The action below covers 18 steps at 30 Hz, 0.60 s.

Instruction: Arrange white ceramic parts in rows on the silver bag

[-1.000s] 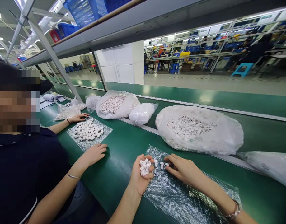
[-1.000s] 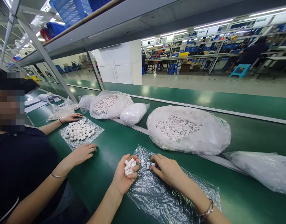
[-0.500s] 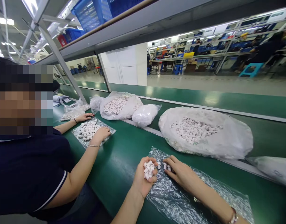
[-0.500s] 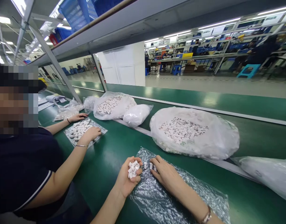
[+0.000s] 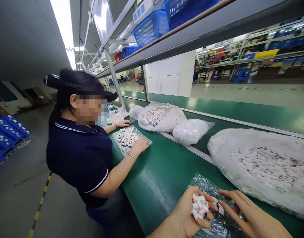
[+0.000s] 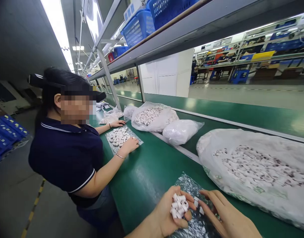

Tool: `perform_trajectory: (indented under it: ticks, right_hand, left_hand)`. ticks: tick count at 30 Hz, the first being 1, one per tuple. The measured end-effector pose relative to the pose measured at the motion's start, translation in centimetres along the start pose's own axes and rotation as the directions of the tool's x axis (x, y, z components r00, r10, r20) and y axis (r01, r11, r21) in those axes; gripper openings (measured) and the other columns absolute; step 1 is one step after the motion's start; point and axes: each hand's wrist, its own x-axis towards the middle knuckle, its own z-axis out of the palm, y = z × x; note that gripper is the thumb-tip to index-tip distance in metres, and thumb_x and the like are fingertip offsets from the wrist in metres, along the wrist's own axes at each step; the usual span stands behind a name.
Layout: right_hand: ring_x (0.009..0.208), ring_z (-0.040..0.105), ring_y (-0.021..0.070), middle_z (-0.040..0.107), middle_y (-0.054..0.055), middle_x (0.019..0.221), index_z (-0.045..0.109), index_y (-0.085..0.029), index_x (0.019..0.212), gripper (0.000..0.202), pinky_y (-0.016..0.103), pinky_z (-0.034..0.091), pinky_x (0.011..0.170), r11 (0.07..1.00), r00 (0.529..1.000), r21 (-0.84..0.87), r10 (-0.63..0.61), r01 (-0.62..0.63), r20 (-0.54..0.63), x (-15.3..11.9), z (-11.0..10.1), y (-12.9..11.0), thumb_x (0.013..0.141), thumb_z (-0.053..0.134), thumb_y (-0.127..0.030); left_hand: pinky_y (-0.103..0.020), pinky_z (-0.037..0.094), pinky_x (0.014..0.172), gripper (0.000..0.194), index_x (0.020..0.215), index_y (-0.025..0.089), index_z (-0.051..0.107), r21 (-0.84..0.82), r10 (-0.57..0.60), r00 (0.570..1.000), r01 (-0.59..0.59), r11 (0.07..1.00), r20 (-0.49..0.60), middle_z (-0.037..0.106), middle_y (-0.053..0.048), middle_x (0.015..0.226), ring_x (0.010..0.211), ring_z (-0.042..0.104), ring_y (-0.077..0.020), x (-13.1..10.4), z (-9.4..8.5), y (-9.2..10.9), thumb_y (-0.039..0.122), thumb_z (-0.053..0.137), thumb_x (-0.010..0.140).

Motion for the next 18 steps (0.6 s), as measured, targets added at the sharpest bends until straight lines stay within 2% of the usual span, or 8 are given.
perform_trajectory:
  ticks: [4,7,10,14,18]
  right_hand:
    - [0.071,0.069,0.0240,0.071,0.009,0.096,0.063,-0.031,0.110,0.035,0.030,0.057,0.053,0.992,0.993,0.126,0.016,-0.031,0.120,-0.6,-1.7,-2.3,0.092,0.052,-0.058]
    - [0.079,0.069,0.0245,0.070,0.008,0.099,0.064,-0.031,0.106,0.028,0.031,0.058,0.062,0.989,0.989,0.149,-0.019,-0.003,0.149,-1.2,-2.5,-5.1,0.094,0.050,-0.052]
    - [0.080,0.068,0.0223,0.068,0.007,0.095,0.064,-0.030,0.103,0.027,0.031,0.056,0.065,0.990,0.988,0.143,-0.020,-0.002,0.156,-1.4,-3.3,-7.3,0.098,0.043,-0.047]
    - [0.084,0.067,0.0202,0.066,0.005,0.098,0.062,-0.030,0.106,0.026,0.030,0.053,0.067,0.990,0.986,0.141,-0.006,-0.018,0.167,-1.4,-4.2,-8.2,0.101,0.038,-0.041]
    - [0.081,0.065,0.0193,0.066,0.004,0.094,0.062,-0.029,0.103,0.023,0.029,0.051,0.068,0.990,0.988,0.142,-0.010,-0.012,0.151,-1.5,-4.0,-8.4,0.101,0.040,-0.037]
  left_hand:
    - [-0.020,0.007,0.033,0.049,0.081,0.011,0.065,0.039,-0.037,0.999,0.037,0.999,-0.011,0.062,-0.008,0.068,0.039,0.055,-0.0129,0.4,-0.1,-0.8,0.051,0.039,0.092]
    - [-0.020,0.006,0.032,0.047,0.081,0.014,0.062,0.050,-0.096,0.995,0.096,0.994,-0.006,0.058,-0.003,0.060,0.039,0.056,-0.0130,0.2,0.0,-1.2,0.054,0.038,0.094]
    - [-0.018,0.006,0.032,0.044,0.084,0.016,0.059,0.064,-0.094,0.995,0.093,0.994,0.026,0.056,0.000,0.059,0.041,0.056,-0.0111,-0.3,0.1,-1.4,0.056,0.044,0.093]
    - [-0.016,0.009,0.031,0.039,0.089,0.018,0.058,0.091,-0.064,0.997,0.060,0.994,0.045,0.057,0.002,0.061,0.044,0.057,-0.0101,-0.8,0.1,-1.5,0.057,0.054,0.089]
    - [-0.016,0.009,0.030,0.045,0.088,0.015,0.060,0.142,-0.082,0.994,0.071,0.987,0.075,0.057,0.001,0.062,0.043,0.057,-0.0089,-0.9,0.3,-1.9,0.060,0.055,0.088]
